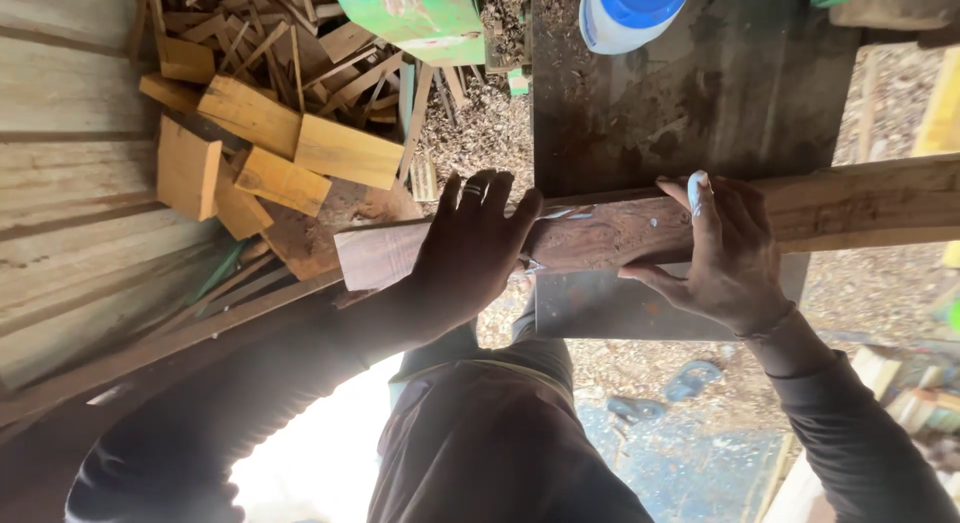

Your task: Applying wood glue to a lumber plank and spreading it manually in a workshop.

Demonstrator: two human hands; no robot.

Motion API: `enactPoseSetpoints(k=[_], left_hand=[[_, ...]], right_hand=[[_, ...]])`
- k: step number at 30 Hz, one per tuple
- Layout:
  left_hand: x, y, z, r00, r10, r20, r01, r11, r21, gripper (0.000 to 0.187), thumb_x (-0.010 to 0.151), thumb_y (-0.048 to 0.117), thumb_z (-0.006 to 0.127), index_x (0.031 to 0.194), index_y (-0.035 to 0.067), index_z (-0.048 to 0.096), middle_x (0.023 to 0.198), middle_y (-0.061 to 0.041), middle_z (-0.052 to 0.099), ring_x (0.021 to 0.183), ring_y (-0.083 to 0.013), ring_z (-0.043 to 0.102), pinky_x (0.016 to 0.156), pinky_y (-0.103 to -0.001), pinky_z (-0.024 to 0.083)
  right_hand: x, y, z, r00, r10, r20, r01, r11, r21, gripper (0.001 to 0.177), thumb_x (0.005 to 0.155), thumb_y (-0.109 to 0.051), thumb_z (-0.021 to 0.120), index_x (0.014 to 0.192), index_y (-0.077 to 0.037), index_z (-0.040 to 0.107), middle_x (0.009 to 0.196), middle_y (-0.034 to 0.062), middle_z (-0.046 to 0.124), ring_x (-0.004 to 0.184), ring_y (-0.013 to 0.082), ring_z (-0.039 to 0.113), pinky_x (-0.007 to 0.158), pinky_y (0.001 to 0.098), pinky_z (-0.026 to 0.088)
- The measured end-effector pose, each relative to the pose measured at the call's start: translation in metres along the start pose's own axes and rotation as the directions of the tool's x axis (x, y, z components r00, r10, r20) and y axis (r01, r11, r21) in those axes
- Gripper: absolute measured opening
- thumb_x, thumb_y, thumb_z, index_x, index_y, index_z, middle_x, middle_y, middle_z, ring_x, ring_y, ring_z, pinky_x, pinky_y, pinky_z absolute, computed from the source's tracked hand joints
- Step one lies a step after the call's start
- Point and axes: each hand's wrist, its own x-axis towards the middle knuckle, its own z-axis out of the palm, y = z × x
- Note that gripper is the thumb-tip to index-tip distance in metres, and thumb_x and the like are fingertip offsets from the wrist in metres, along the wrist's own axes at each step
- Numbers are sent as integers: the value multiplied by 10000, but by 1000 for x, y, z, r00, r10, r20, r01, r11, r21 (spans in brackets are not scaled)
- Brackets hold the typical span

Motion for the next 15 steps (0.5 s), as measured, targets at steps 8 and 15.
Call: enactPoseSetpoints(k=[8, 15], left_hand=[[-16, -2, 4, 998, 69, 10, -69, 996, 53, 464, 950, 315, 732, 1282, 12, 618, 1162, -142, 609, 1203, -312, 554, 1049, -514, 435], [-9, -7, -2, 975, 216, -42, -205, 961, 185, 342, 963, 259, 649, 1225, 47, 706, 1170, -88, 639, 1237, -279, 549, 1048, -473, 426]], right_hand=[[-4, -1, 4, 997, 47, 68, -46, 999, -18, 1238, 832, -685, 736, 1628, 37, 122, 1310, 192, 687, 1150, 359, 646, 1092, 504, 458], [-2, -3, 3, 997, 42, 65, -38, 998, -51, 1212, 834, -674, 743, 1612, 51, 163, 1326, 194, 686, 1160, 379, 636, 1094, 492, 461]])
